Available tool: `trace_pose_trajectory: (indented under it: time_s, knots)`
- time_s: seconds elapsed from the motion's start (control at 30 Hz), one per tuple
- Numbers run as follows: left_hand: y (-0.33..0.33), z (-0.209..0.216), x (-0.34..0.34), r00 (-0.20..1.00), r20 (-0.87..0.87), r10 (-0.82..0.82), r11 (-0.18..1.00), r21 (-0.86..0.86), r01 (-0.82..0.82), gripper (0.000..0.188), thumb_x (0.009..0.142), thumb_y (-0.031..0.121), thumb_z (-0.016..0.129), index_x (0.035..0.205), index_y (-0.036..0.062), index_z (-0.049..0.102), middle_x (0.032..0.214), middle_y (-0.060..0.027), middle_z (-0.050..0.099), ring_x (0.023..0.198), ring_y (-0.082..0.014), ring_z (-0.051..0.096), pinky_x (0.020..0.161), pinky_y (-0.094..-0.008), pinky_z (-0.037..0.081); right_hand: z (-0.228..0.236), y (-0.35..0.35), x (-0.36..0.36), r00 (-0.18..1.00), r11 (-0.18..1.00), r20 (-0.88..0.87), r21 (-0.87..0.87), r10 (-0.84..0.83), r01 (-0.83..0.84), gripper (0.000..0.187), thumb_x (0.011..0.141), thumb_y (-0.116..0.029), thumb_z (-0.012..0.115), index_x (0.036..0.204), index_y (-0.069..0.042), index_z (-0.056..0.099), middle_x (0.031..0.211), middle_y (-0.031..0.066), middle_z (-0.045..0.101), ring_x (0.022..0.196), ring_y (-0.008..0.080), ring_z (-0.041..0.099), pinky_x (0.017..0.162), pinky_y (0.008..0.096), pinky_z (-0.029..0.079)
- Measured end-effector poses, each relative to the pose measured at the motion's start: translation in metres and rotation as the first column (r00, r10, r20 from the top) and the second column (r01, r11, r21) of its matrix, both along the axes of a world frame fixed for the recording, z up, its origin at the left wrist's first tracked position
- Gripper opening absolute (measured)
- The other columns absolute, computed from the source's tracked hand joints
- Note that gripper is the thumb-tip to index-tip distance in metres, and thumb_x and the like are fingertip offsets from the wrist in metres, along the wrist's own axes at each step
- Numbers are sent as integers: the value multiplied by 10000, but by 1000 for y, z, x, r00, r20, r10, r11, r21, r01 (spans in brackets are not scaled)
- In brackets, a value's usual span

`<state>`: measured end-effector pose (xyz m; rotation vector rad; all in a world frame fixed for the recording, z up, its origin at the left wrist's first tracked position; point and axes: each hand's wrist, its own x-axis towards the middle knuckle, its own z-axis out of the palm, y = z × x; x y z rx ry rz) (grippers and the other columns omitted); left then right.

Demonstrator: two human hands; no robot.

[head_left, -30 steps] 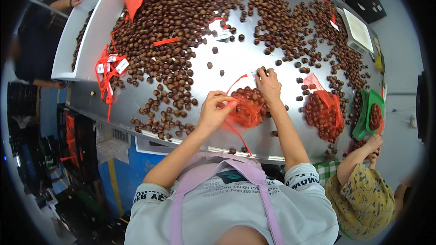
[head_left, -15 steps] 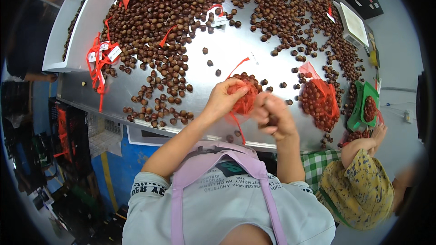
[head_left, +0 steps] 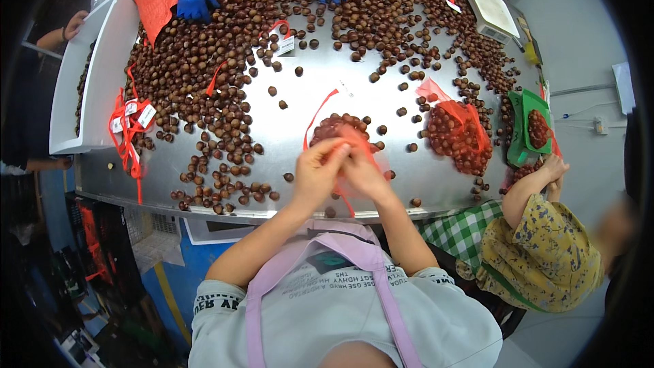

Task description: The person scoops chestnuts from a large pile on a metal table into red mesh bags. They then tie the bags closed with red ribbons and place them aside. The person occasionally spreads the chestnuts on the table to access more.

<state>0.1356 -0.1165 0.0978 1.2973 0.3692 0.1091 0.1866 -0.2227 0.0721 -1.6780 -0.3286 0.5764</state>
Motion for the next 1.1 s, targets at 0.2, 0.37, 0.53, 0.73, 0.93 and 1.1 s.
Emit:
trace_pose_trajectory:
  time_s: [0.2,0.37,0.53,0.73,0.93,1.1]
  knots:
    - [24,4,1,999,-25,47,995,-87,-49,194,909,117,506,993,-13,623,648,10,552,457,-20,418,408,-173,352,65,-28,-5,716,995,697,34,46,-98,498,684,-172,730,1130,-36,555,1109,128,552,975,308,547,852,396,422]
    - [-8,7,2,987,153,-49,998,35,44,183,877,81,533,1019,10,624,860,-17,611,694,-59,523,603,-185,437,7,-28,11,832,962,539,-272,135,20,405,713,-132,686,1084,-24,566,953,103,615,880,230,580,775,319,459]
    - [40,8,-20,976,137,-166,831,552,64,636,696,109,677,1278,63,427,1086,-106,524,979,-206,497,859,-316,400,8,-82,84,871,825,-190,280,-454,491,111,859,-64,449,854,-45,558,588,-38,449,430,24,365,370,165,289]
    - [131,-88,-116,932,-240,272,162,966,202,797,725,440,654,1326,52,301,1300,-236,303,1209,-406,280,992,-534,198,117,-172,174,745,597,114,682,-658,423,166,927,-144,456,843,-4,484,577,-24,368,467,74,337,455,211,297]
    - [134,-128,-126,814,-264,517,21,955,296,867,746,588,561,1378,95,232,1392,-266,168,1295,-450,114,1002,-599,101,46,-260,263,439,580,422,303,-793,756,202,926,-146,446,774,-35,521,669,43,544,558,132,504,474,210,358]
    - [115,-132,-75,830,-251,497,47,964,263,806,774,603,498,1393,161,231,1431,-213,155,1298,-431,152,1006,-572,168,-30,-208,237,631,750,551,-12,-547,661,204,892,-129,495,1062,-31,550,738,63,601,593,112,530,498,208,393]
